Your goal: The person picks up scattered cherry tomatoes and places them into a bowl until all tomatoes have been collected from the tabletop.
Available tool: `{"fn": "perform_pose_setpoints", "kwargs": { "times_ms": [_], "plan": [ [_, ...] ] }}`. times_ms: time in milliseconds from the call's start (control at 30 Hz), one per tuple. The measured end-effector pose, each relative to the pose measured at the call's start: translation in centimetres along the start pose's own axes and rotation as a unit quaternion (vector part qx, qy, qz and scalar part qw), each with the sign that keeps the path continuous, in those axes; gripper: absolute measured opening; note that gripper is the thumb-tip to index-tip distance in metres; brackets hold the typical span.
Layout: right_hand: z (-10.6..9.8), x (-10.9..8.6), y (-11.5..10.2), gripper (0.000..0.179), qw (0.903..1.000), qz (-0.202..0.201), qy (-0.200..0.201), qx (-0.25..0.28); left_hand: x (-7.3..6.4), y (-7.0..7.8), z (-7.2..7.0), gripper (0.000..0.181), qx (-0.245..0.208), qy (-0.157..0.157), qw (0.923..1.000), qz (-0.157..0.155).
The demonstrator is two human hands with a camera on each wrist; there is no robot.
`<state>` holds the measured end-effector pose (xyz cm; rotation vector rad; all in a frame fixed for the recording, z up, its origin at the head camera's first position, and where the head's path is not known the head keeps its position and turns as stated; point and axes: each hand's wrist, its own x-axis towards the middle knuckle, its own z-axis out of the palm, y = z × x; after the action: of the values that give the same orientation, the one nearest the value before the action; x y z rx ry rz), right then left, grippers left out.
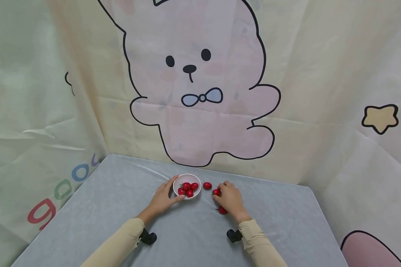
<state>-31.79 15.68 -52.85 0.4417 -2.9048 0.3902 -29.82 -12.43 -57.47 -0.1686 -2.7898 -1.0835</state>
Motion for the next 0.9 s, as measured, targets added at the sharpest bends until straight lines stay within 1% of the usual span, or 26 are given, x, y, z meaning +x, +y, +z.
{"fn": "perform_pose_setpoints", "kwargs": {
  "times_ms": [167,400,733,900],
  "plan": [
    [-0.6,0.3,-0.4,0.034,1.0000,-0.003,0.004,0.006,0.1,0.0,-0.1,0.092,-0.004,0.003,1.0000,0.005],
    [-1.4,0.7,-1.1,0.034,0.9998,-0.007,0.007,0.015,0.1,-0.2,0.1,0.092,0.001,-0.001,1.0000,0.000],
    [-1.5,1.2,-1.6,0.034,0.9992,-0.029,0.023,0.014,0.1,-0.3,0.1,0.092,0.000,0.001,1.0000,-0.003],
    [-1.6,1.4,-1.9,0.035,0.9993,-0.028,0.020,0.010,0.0,-0.2,0.1,0.091,0.005,0.000,1.0000,-0.004]
  ]
}}
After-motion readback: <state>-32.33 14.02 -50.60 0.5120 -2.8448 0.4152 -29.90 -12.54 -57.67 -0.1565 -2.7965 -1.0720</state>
